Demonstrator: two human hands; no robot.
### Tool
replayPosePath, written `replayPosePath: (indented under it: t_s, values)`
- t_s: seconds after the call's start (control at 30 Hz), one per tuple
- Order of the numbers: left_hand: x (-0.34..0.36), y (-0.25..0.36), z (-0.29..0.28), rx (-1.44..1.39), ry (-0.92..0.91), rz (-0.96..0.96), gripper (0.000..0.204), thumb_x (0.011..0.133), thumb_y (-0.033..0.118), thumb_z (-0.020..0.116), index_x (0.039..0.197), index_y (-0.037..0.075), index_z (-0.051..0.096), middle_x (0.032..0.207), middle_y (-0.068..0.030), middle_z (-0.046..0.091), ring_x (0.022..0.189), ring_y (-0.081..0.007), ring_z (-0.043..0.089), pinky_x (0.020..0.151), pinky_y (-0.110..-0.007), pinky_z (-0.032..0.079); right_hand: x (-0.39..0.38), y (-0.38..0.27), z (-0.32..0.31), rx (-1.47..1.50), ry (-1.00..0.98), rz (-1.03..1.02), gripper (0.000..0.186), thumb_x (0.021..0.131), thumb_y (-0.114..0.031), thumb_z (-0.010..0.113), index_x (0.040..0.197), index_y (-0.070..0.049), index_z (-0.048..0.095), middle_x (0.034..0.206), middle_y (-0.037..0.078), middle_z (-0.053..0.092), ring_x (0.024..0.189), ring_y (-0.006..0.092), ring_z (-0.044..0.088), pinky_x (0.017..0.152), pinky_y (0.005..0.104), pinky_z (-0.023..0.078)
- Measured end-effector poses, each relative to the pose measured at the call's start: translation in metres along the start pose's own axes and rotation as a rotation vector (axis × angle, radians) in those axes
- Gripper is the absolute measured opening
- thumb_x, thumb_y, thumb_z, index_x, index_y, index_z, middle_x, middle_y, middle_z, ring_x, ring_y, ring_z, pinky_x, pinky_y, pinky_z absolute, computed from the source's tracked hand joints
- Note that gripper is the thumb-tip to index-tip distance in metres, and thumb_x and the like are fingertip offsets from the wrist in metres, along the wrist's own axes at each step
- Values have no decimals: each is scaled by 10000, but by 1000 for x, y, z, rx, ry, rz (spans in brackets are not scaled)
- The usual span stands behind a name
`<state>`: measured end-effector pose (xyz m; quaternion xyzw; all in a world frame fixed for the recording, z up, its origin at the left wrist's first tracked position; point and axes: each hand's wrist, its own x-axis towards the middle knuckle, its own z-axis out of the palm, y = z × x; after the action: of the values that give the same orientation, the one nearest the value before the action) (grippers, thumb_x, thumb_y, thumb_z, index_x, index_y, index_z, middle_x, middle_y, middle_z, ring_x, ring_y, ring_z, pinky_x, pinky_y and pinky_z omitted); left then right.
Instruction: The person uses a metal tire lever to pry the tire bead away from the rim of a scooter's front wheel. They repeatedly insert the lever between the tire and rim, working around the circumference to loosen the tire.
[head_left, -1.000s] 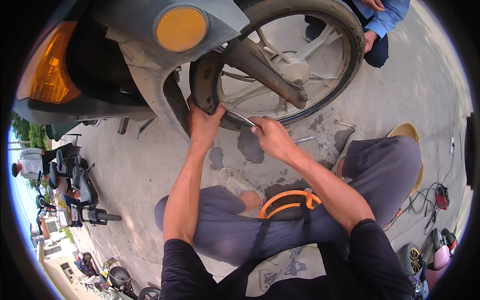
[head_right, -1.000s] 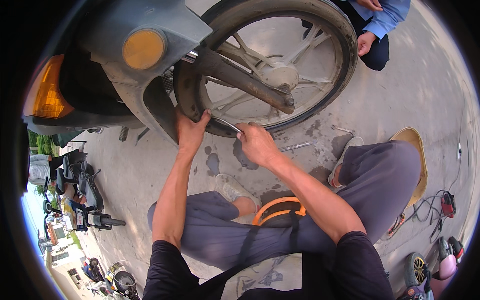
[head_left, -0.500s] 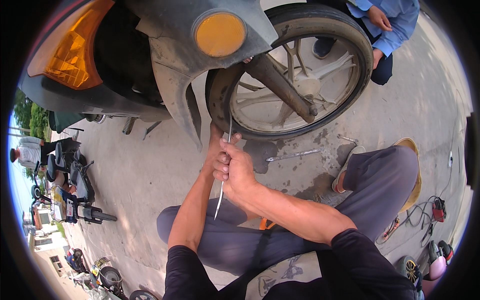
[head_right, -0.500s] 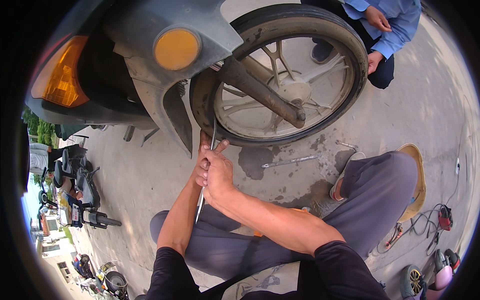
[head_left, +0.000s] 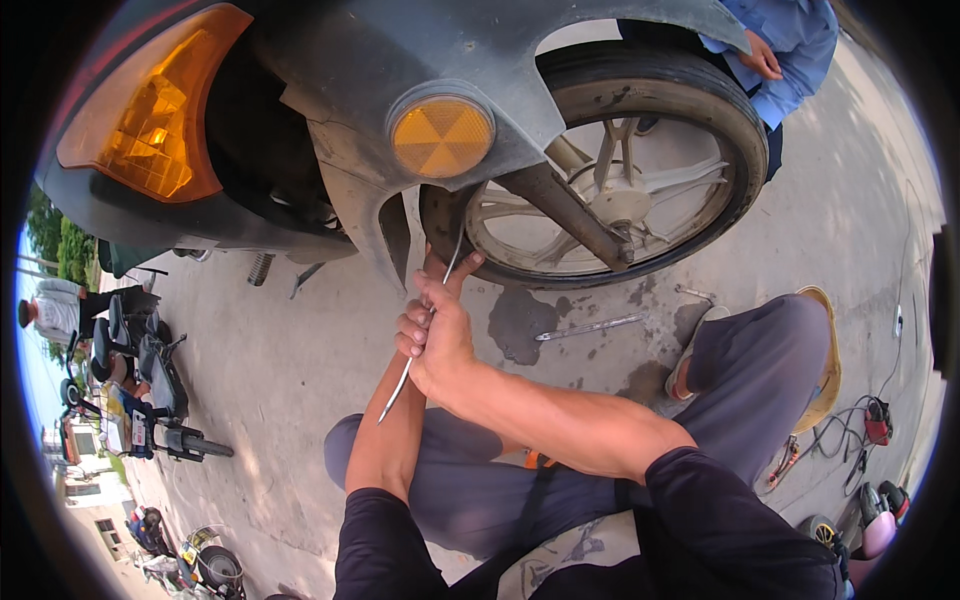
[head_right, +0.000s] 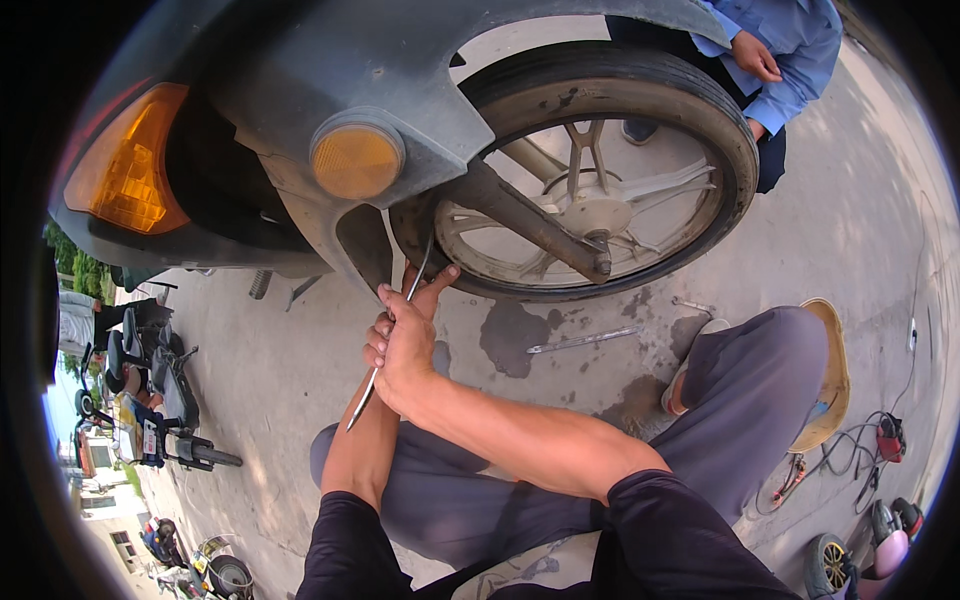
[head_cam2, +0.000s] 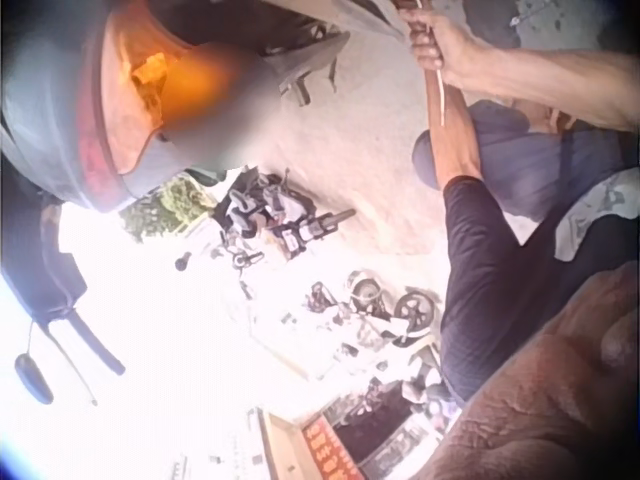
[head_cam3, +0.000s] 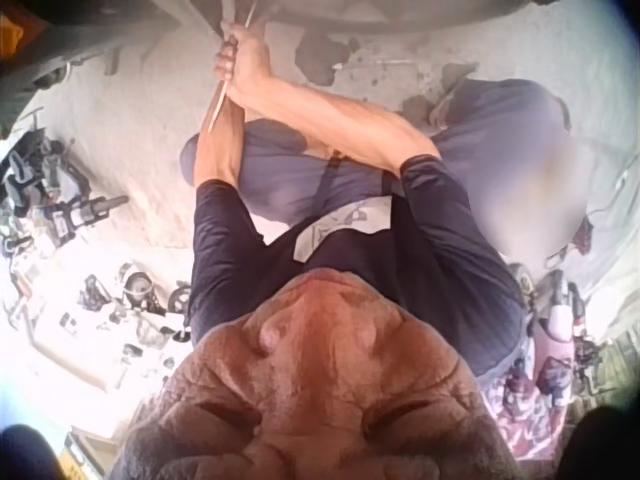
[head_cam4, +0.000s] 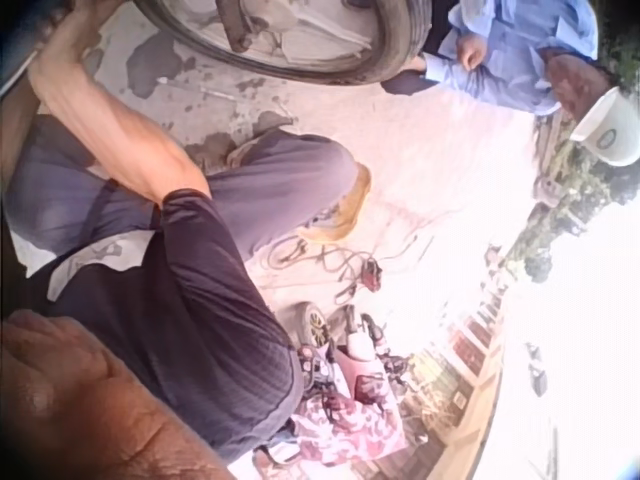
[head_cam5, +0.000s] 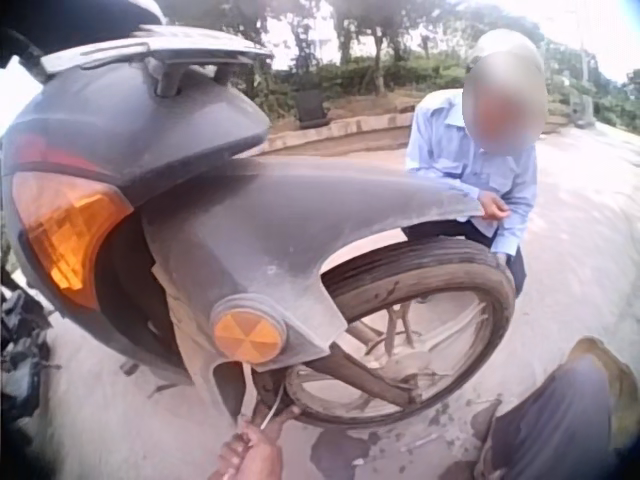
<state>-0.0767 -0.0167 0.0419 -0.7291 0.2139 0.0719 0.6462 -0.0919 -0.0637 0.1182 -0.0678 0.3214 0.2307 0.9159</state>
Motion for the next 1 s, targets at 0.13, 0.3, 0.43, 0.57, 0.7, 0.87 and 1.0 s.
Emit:
replayPosePath:
  t_s: [0.13,0.3,0.43,0.57,0.7,0.87,1.0]
  values:
    - [45,9,26,-2588,409,-349,597,802,181,712,1311,-12,467,1262,-102,577,1131,-227,536,903,-272,450,5,-3,-24,-28,-18,1,281,886,-258,650,787,-148,412,621,-41,352,441,63,327,372,224,247]
    - [70,22,42,-2650,503,-403,688,674,187,827,1251,-5,505,1134,-125,623,1051,-230,572,932,-319,437,-15,-45,-54,-111,-106,52,205,951,-237,569,830,-130,442,643,-48,358,483,47,333,395,207,243]
    - [54,0,33,-2702,472,-390,686,667,218,851,1232,-8,534,1136,-108,639,1034,-225,585,920,-308,448,-35,-71,-59,-175,-156,101,179,951,-204,570,866,-63,501,677,-36,402,532,51,348,418,193,273]
    - [50,-1,20,-2694,540,-456,669,673,237,856,1215,-8,548,1132,-115,641,1026,-224,587,917,-312,451,-40,-91,-68,-234,-203,86,191,966,-143,518,1041,29,549,753,4,442,601,87,395,500,207,357]
    - [54,2,19,-2667,597,-454,667,685,246,851,1216,-16,544,1133,-129,639,1030,-242,589,929,-325,455,-46,-111,-81,-394,-262,77,218,997,-156,480,1106,24,533,801,24,464,668,117,441,569,242,420]
    - [60,9,20,-2670,687,-462,658,686,228,844,1224,-5,547,1123,-126,644,1021,-235,593,923,-317,456,-65,-119,-85,-609,-211,129,274,1024,-226,452,1210,-28,490,783,15,442,644,101,416,516,227,387]
    - [53,8,24,-2684,647,-506,649,683,228,842,1215,-5,552,1120,-121,647,1019,-230,596,923,-313,455,-70,-108,-84,-589,-206,174,291,1033,-249,435,1201,-18,487,754,-2,413,576,72,360,442,206,318]
